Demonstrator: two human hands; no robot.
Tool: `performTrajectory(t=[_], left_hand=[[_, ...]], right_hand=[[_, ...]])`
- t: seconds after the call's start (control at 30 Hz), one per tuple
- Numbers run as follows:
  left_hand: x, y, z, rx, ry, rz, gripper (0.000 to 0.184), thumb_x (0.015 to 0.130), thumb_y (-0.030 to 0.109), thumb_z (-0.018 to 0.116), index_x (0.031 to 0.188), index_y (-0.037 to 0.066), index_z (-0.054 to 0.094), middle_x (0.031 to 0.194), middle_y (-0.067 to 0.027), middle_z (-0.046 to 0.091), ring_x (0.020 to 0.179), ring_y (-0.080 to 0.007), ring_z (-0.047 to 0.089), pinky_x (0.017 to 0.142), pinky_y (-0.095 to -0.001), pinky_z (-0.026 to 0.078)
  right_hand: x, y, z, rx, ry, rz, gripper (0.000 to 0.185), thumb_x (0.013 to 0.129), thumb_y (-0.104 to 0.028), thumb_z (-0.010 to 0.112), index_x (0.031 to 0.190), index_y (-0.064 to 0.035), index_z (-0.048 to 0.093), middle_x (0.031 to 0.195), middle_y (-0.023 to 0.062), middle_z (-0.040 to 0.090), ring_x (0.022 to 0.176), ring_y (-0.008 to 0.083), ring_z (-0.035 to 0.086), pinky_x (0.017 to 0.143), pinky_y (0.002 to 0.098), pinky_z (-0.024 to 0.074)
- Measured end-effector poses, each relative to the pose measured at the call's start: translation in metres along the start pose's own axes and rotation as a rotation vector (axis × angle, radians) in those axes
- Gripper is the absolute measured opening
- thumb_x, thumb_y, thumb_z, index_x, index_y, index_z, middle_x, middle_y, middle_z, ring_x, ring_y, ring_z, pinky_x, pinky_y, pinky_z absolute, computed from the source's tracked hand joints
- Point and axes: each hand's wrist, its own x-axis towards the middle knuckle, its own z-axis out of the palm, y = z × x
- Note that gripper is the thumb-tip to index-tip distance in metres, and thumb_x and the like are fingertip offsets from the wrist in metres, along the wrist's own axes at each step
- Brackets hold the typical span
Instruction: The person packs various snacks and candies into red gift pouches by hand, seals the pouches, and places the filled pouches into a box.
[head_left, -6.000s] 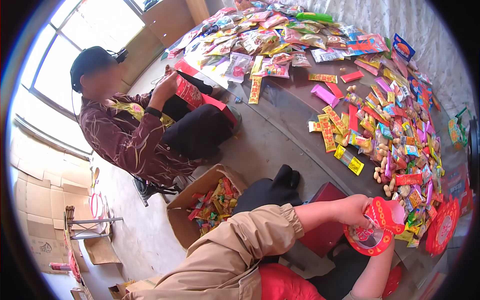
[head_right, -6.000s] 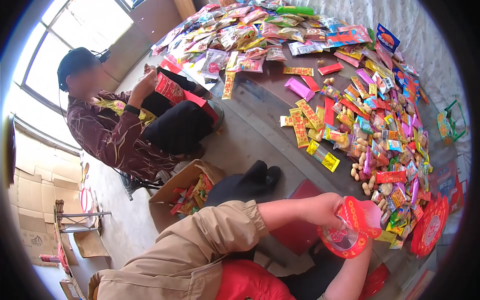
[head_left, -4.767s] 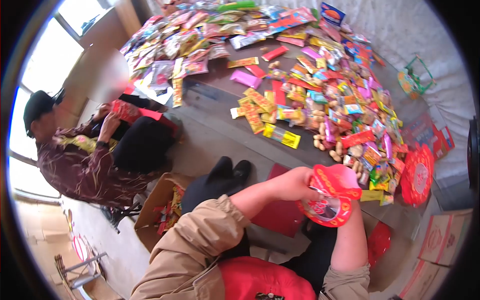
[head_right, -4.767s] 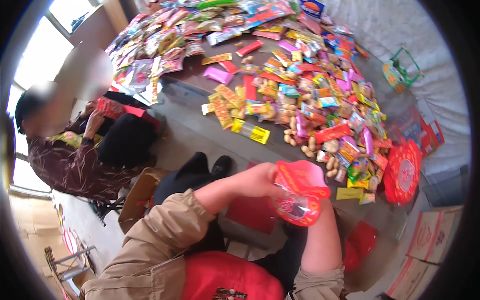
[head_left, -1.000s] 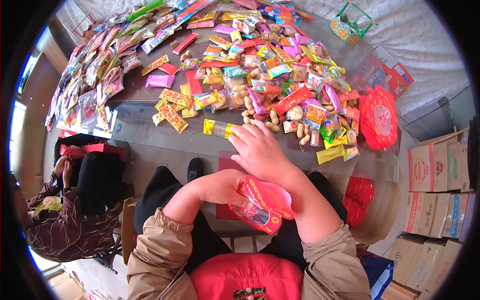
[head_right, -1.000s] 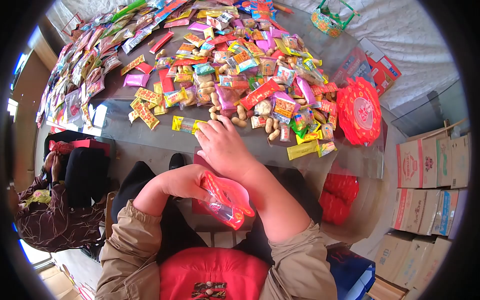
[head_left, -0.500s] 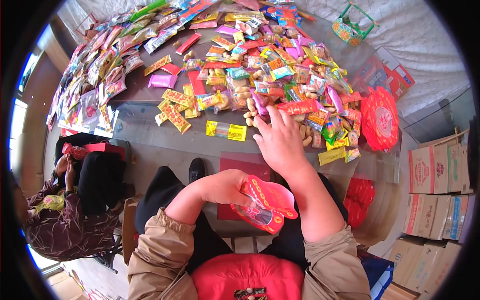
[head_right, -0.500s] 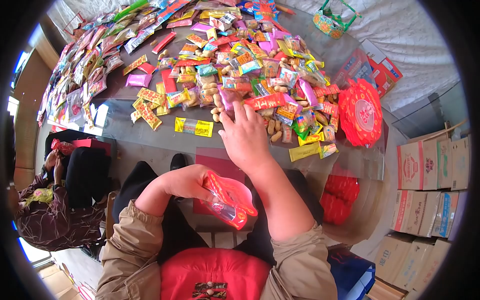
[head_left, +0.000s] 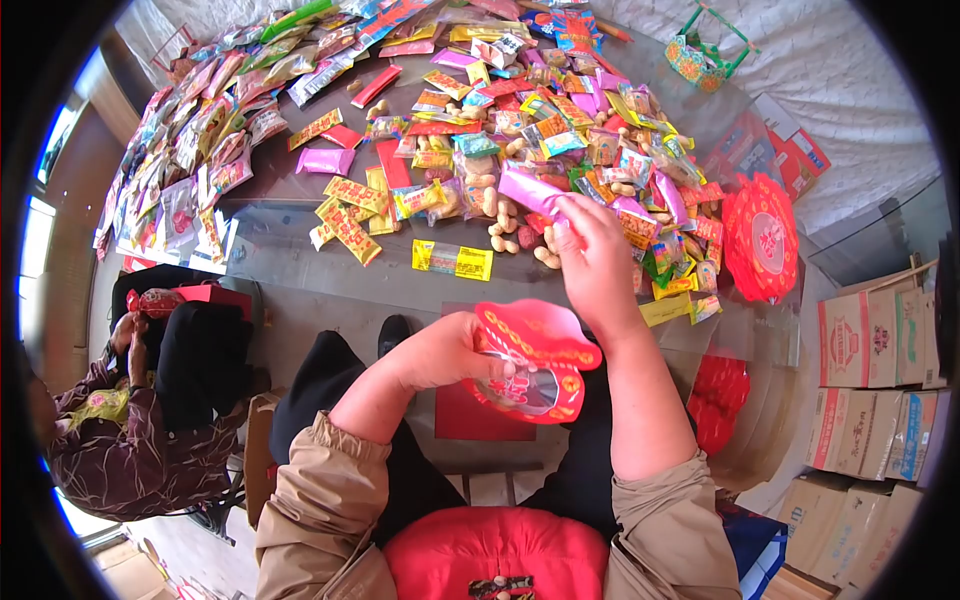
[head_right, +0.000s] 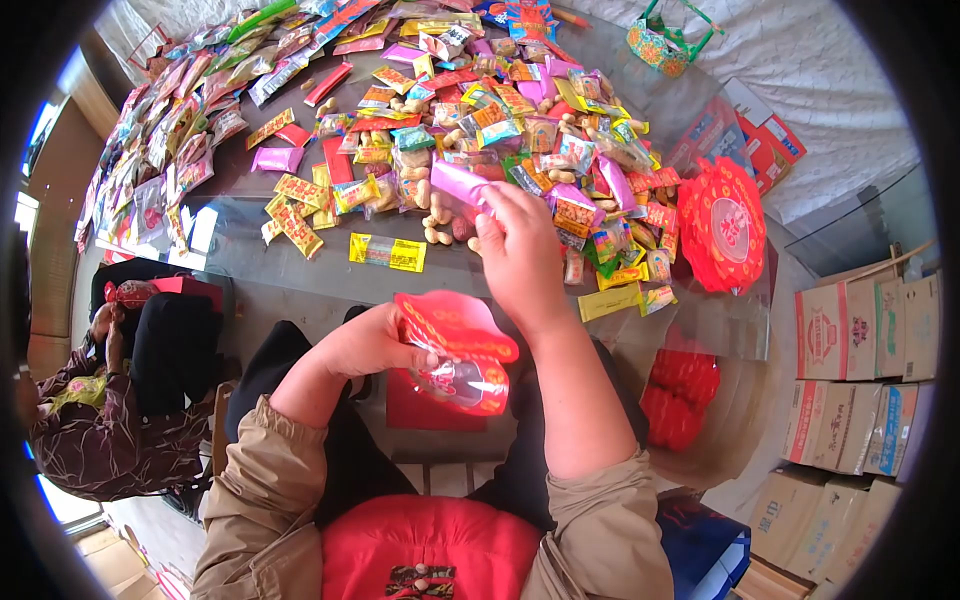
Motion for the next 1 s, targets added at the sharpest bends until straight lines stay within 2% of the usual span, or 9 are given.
performTrajectory(t=[0.03,0.07,0.17,0.3,0.43,0.67,0.83,0.93,1.0], left_hand=[[-0.001,0.005,0.001,-0.046,0.03,0.003,0.035,0.091,0.006,0.078,0.124,0.003,0.068,0.114,-0.0013,0.074,0.106,-0.0101,0.066,0.096,-0.0325,0.054],[-0.001,0.008,0.002,-0.092,0.06,0.006,0.032,0.091,0.006,0.078,0.122,0.003,0.069,0.113,-0.0017,0.075,0.106,-0.0102,0.066,0.097,-0.0328,0.054],[-0.002,0.01,0.001,-0.126,0.091,0.007,0.034,0.091,0.007,0.079,0.123,0.003,0.069,0.114,-0.0031,0.075,0.106,-0.0113,0.067,0.098,-0.0324,0.053],[-0.004,0.015,-0.001,-0.12,0.091,-0.005,0.035,0.09,0.006,0.079,0.123,0.003,0.069,0.115,-0.0024,0.074,0.108,-0.0119,0.067,0.098,-0.0328,0.053],[-0.004,0.011,-0.004,-0.078,0.123,-0.023,0.032,0.093,0.007,0.077,0.122,0.001,0.069,0.112,-0.0044,0.075,0.104,-0.0125,0.069,0.096,-0.0326,0.054],[-0.003,0.007,-0.009,-0.059,0.131,-0.081,0.033,0.091,0.005,0.077,0.123,0.001,0.069,0.113,-0.0039,0.075,0.106,-0.0134,0.068,0.097,-0.0331,0.054],[-0.004,0.012,-0.006,-0.062,0.16,-0.084,0.034,0.092,0.007,0.077,0.124,0.0,0.069,0.113,-0.0058,0.075,0.104,-0.0137,0.069,0.097,-0.0328,0.054],[-0.003,0.012,-0.004,-0.095,0.175,-0.062,0.034,0.091,0.007,0.078,0.122,-0.001,0.069,0.113,-0.0056,0.075,0.103,-0.0135,0.069,0.097,-0.0326,0.054],[-0.003,0.01,-0.006,-0.066,0.182,-0.115,0.033,0.091,0.008,0.079,0.121,-0.001,0.069,0.112,-0.005,0.075,0.102,-0.0132,0.069,0.096,-0.0325,0.055]], right_hand=[[0.001,-0.003,-0.005,0.075,0.057,0.037,0.029,0.097,-0.014,0.066,0.121,0.0033,0.068,0.125,0.0212,0.066,0.118,0.04,0.062,0.103,0.0444,0.0484],[0.002,0.003,-0.006,0.071,0.102,0.02,0.028,0.096,-0.011,0.069,0.121,0.0031,0.068,0.123,0.019,0.068,0.115,0.033,0.066,0.101,0.0401,0.0517],[0.006,0.002,-0.015,0.543,0.224,0.201,0.026,0.094,0.0,0.072,0.119,0.0026,0.068,0.117,0.0103,0.069,0.109,0.0144,0.066,0.095,0.0276,0.0539],[0.003,0.008,-0.032,0.822,0.259,0.355,0.027,0.094,0.003,0.071,0.121,0.0023,0.067,0.12,0.0048,0.067,0.108,0.0106,0.064,0.095,0.026,0.0525],[0.001,0.003,-0.04,0.88,0.235,0.262,0.026,0.093,0.005,0.069,0.119,0.0022,0.067,0.12,0.0049,0.066,0.109,0.0108,0.063,0.093,0.0261,0.0535],[-0.003,-0.012,-0.045,0.622,-0.01,0.058,0.021,0.09,0.004,0.069,0.111,0.0012,0.071,0.117,0.0065,0.065,0.105,0.0131,0.065,0.09,0.0265,0.0547],[0.001,-0.021,-0.048,0.381,-0.195,-0.082,0.013,0.086,0.002,0.069,0.099,0.0007,0.073,0.097,0.0115,0.073,0.095,0.0254,0.07,0.086,0.0347,0.0547],[-0.003,-0.023,-0.044,0.401,-0.347,-0.086,0.015,0.087,0.002,0.066,0.099,0.0,0.074,0.098,0.0113,0.073,0.102,0.0253,0.067,0.098,0.0382,0.0499],[0.0,-0.026,-0.046,0.354,-0.4,-0.174,0.017,0.094,-0.012,0.064,0.098,-0.0006,0.075,0.099,0.012,0.073,0.106,0.029,0.064,0.1,0.0415,0.0474]])
